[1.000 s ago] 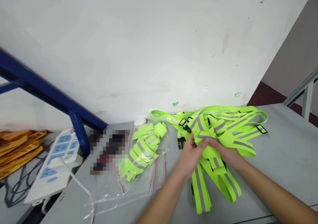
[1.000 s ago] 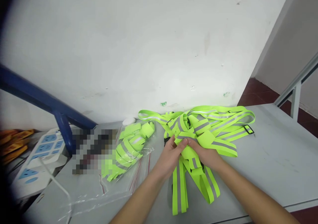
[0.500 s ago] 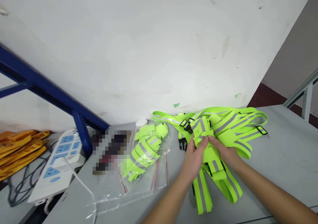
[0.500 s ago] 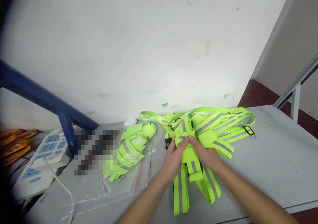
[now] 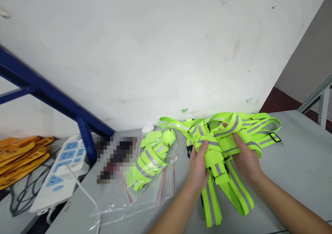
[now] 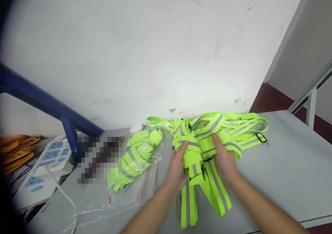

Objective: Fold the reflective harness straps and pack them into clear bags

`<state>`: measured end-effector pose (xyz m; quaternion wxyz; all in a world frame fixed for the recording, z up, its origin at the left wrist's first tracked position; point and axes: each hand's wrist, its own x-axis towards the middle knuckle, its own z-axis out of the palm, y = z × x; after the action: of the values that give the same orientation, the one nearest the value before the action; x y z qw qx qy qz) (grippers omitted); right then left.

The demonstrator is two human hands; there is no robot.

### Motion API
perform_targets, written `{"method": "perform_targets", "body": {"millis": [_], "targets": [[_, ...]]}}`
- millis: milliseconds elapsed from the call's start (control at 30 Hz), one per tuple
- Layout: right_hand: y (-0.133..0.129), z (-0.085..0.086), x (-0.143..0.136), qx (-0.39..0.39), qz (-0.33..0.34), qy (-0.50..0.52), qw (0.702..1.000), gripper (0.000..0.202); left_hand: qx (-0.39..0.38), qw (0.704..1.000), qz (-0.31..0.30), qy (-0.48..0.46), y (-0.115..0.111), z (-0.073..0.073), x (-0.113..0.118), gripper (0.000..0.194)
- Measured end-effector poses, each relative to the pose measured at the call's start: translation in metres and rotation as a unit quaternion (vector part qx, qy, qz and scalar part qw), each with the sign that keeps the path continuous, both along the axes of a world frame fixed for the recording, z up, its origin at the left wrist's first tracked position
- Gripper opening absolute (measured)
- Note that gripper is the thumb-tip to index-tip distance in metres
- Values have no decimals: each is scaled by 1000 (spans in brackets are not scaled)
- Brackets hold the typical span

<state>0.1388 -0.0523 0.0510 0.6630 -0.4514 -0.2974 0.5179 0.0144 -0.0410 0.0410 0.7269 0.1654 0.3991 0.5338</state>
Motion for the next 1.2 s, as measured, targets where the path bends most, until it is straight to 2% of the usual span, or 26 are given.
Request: {"method": "perform_targets", "body": {"millis": [100, 200, 300, 367, 433, 533, 667, 767, 867, 1000, 1067, 1133, 1200], "targets": [[-1, 5, 3, -10, 7, 37, 999, 39, 13, 1000, 6, 19, 10, 3, -12, 51], [5, 2, 11, -26, 66, 91, 993, 38, 17, 999, 16, 48, 20, 10, -25, 47], [9, -5, 13, -60, 178, 133, 973, 42, 21, 998, 18, 53, 25, 17, -33, 44], [6, -9, 8, -83, 275, 148, 946, 48, 25, 999, -6, 41, 24, 19, -35, 43], [1, -12, 0, -89, 340, 168, 921, 50, 27, 998, -41, 30, 20, 19, -34, 44], [-6, -16, -9, -72, 346, 208, 912, 45, 12, 995, -95, 25, 11, 15, -29, 48], [-4, -18, -6, -83, 349, 238, 903, 52, -24, 990, -134, 35, 2, 8, -21, 54], [3, -14, 2, -93, 297, 252, 916, 45, -20, 992, -116, 51, -1, 4, -15, 60], [9, -7, 5, -105, 216, 257, 936, 39, 28, 995, -61, 79, -1, 0, -10, 66], [7, 2, 1, -118, 144, 204, 961, 45, 101, 989, -29, 109, -4, -3, -3, 69], [2, 1, -3, -106, 82, 126, 983, 52, 122, 984, -20, 130, -5, -2, 0, 66], [-4, -3, -6, -80, -2, -15, 997, 57, 132, 979, -9, 154, -6, -2, 3, 64], [-10, -10, -6, -24, -52, -202, 978, 59, 131, 975, -5, 178, -6, -6, 4, 62]]}}
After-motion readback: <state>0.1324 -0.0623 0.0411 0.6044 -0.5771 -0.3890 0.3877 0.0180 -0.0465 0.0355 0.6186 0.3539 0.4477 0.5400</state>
